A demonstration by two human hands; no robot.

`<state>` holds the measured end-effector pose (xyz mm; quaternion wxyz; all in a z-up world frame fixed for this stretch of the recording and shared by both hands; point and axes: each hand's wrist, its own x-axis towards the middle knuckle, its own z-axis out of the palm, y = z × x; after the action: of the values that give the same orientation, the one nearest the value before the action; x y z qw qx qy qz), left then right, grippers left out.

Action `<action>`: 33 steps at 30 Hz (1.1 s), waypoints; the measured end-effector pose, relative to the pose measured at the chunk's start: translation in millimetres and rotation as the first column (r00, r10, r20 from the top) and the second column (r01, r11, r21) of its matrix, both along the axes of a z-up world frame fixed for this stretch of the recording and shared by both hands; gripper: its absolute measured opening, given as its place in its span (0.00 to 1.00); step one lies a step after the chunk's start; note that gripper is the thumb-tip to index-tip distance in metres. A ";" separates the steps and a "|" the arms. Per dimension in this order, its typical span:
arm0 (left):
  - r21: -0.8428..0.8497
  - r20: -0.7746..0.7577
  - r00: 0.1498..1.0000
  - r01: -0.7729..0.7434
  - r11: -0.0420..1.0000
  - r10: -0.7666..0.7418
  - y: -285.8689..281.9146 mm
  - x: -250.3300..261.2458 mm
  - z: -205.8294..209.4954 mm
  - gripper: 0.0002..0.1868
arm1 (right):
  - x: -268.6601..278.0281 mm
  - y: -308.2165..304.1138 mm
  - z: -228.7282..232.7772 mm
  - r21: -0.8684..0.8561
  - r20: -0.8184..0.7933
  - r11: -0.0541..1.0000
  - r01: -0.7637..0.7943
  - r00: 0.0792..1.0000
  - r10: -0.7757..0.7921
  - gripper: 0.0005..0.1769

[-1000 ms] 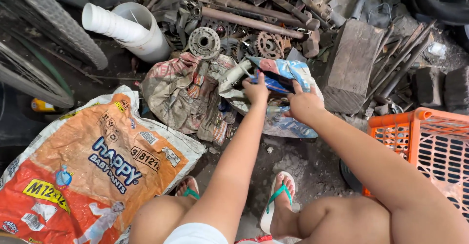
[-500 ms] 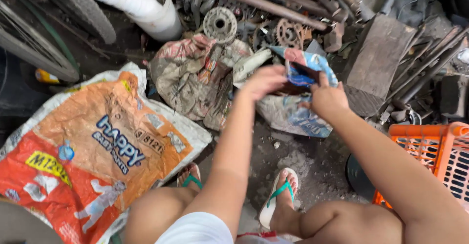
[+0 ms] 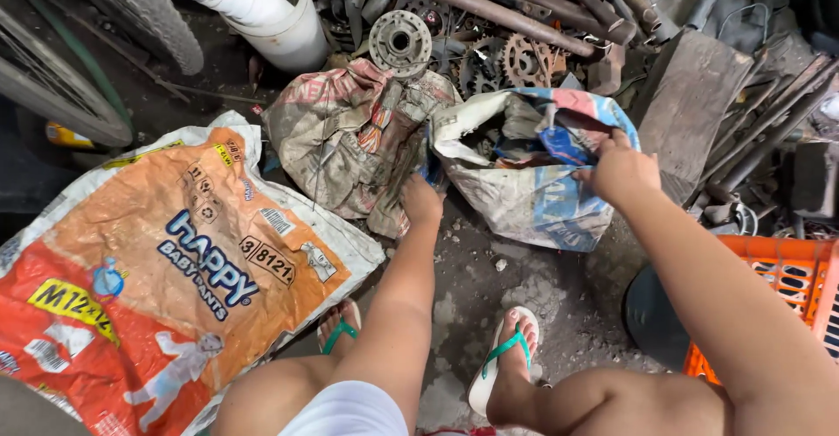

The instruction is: Sorting through bags of used metal gears and sprockets and placing them into a plastic crate.

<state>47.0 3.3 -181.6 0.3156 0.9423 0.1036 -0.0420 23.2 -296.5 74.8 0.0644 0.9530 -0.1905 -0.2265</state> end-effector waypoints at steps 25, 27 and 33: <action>-0.305 -0.058 0.998 -0.047 0.951 0.031 134.7 44.2 114.4 0.12 | -67.9 62.2 -3.6 0.076 -0.167 0.686 -0.724 0.669 0.724 0.17; -0.306 -0.028 0.987 0.143 0.941 -0.159 160.6 49.1 202.3 0.12 | -70.5 68.3 0.7 0.103 -0.214 0.667 -0.738 0.638 0.739 0.17; -0.494 0.052 0.830 0.505 0.708 -0.556 172.0 76.0 293.8 0.14 | -65.6 84.1 10.2 0.288 -0.161 0.730 -0.620 0.720 0.675 0.20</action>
<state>123.0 175.3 112.2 0.5115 0.8175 -0.1697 -0.2031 -42.4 -212.4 85.0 0.0611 0.9226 0.1922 -0.3289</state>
